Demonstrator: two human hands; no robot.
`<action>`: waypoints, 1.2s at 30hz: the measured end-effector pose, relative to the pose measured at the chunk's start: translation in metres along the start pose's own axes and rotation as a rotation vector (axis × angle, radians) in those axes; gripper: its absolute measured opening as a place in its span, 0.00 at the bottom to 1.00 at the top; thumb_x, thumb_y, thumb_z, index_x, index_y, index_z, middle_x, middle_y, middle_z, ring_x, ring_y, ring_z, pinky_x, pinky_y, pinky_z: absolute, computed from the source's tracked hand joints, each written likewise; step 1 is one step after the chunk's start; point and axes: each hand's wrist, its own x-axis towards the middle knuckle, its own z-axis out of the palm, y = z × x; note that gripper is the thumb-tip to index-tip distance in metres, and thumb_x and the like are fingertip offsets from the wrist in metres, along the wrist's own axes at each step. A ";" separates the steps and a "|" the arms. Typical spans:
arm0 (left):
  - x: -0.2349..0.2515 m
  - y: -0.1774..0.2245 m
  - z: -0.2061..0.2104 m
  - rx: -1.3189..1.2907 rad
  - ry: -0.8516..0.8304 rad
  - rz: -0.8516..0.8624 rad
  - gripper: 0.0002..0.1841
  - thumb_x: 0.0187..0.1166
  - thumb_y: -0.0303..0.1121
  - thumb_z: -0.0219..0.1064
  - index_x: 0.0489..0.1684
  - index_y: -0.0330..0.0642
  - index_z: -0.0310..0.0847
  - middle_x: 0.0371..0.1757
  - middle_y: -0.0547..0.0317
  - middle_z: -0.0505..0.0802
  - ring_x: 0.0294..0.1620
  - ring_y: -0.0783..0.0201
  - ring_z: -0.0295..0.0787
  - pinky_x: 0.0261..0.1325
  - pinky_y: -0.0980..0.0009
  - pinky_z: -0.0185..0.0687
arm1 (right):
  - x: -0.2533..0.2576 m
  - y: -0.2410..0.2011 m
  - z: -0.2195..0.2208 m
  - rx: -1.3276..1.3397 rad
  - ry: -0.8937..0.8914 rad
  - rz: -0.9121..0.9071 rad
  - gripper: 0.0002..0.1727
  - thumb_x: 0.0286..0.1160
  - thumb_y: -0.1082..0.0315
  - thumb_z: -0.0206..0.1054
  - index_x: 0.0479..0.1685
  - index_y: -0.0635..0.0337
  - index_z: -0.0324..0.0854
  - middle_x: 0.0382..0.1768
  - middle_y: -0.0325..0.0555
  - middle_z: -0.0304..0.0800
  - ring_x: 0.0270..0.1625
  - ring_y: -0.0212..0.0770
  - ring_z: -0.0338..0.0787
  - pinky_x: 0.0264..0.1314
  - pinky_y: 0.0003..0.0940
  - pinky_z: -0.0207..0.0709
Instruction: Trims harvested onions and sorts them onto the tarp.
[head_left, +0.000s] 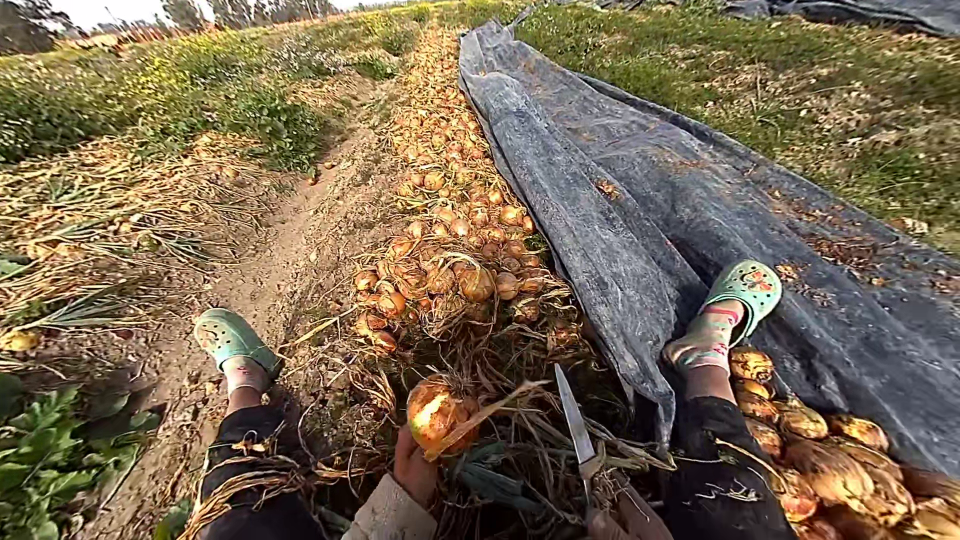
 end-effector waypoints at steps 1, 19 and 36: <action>-0.012 0.004 -0.002 -0.039 -0.101 -0.022 0.19 0.70 0.24 0.64 0.60 0.31 0.74 0.47 0.70 0.93 0.52 0.80 0.90 0.62 0.73 0.86 | 0.002 -0.004 0.007 -0.044 0.028 -0.062 0.64 0.55 0.27 0.71 0.74 0.84 0.65 0.52 0.54 0.89 0.48 0.31 0.88 0.56 0.34 0.83; -0.011 0.092 0.021 0.782 -1.254 -0.087 0.43 0.58 0.57 0.83 0.66 0.29 0.80 0.50 0.45 0.96 0.53 0.57 0.95 0.60 0.56 0.89 | -0.030 0.010 0.010 0.394 -0.089 0.044 0.31 0.77 0.52 0.68 0.70 0.66 0.68 0.37 0.28 0.86 0.25 0.19 0.80 0.28 0.19 0.78; -0.036 0.043 0.054 0.874 -0.514 0.640 0.19 0.80 0.36 0.58 0.49 0.28 0.90 0.39 0.47 0.97 0.41 0.57 0.98 0.50 0.62 0.92 | -0.020 0.038 0.023 0.683 -0.056 0.282 0.35 0.69 0.28 0.62 0.45 0.54 0.71 0.18 0.28 0.78 0.15 0.26 0.76 0.18 0.23 0.74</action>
